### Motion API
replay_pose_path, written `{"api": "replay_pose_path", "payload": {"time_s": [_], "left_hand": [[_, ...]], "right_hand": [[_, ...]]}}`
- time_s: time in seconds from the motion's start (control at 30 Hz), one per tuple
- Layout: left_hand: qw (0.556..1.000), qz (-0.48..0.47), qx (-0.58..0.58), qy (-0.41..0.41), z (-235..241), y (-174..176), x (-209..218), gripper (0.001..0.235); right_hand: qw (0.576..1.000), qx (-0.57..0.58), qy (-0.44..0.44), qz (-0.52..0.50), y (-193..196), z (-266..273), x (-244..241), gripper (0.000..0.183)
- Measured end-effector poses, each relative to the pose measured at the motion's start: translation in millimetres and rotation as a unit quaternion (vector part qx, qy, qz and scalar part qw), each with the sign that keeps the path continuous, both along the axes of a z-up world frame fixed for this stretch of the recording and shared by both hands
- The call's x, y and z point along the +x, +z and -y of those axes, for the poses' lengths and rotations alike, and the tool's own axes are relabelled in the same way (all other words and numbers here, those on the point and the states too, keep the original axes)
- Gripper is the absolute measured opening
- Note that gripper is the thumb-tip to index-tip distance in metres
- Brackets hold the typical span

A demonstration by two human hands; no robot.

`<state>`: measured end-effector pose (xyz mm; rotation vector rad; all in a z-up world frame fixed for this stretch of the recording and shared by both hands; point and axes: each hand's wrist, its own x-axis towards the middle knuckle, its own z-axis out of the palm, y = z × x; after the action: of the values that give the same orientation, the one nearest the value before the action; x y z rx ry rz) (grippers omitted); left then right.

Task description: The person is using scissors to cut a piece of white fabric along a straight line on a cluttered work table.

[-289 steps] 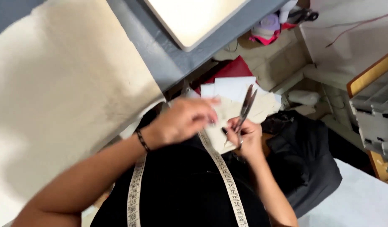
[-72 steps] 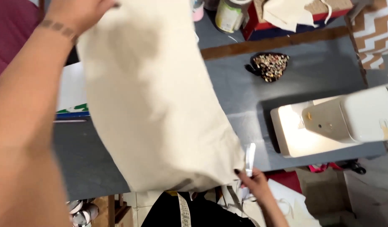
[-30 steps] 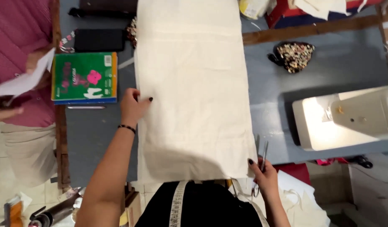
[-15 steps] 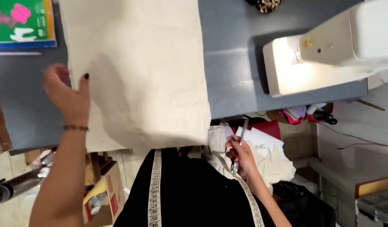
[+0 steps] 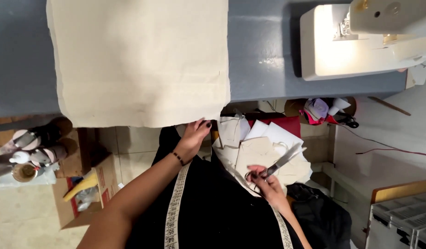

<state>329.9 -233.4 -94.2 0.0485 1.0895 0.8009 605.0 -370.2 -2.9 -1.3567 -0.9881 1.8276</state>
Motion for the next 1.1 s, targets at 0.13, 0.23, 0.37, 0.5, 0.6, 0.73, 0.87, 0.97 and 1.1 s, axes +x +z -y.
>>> {"api": "replay_pose_path", "payload": {"time_s": [0.13, 0.23, 0.37, 0.5, 0.6, 0.73, 0.87, 0.97, 1.1], "left_hand": [[0.993, 0.068, 0.063, 0.076, 5, -52, 19, 0.039], [0.992, 0.096, 0.014, 0.078, 9, -26, 29, 0.052], [0.991, 0.013, 0.068, 0.110, 17, -24, 50, 0.024], [0.993, -0.030, 0.088, 0.069, 23, -38, 55, 0.032], [0.992, -0.055, 0.099, 0.052, 24, -40, 57, 0.031], [0.991, -0.065, 0.110, 0.037, 17, -29, 56, 0.030], [0.995, -0.046, 0.083, 0.042, 14, -14, 53, 0.033], [0.996, -0.043, 0.064, 0.044, 17, -11, 52, 0.035], [0.994, -0.065, 0.076, 0.032, 30, -48, 61, 0.035]], "right_hand": [[0.975, -0.033, 0.044, 0.217, 27, -34, -6, 0.037], [0.896, -0.116, 0.070, 0.424, 17, -40, -2, 0.021], [0.908, -0.072, 0.027, 0.412, -5, -31, 1, 0.018], [0.871, -0.098, 0.066, 0.476, -20, -23, 3, 0.018], [0.883, -0.112, 0.091, 0.446, -3, -34, -5, 0.060], [0.933, -0.086, 0.053, 0.345, -16, -37, 0, 0.069], [0.968, -0.074, 0.031, 0.239, -13, -45, -7, 0.057], [0.982, -0.056, 0.021, 0.177, 1, -52, -26, 0.054], [0.980, 0.065, 0.074, 0.172, -48, -46, -16, 0.015]]}}
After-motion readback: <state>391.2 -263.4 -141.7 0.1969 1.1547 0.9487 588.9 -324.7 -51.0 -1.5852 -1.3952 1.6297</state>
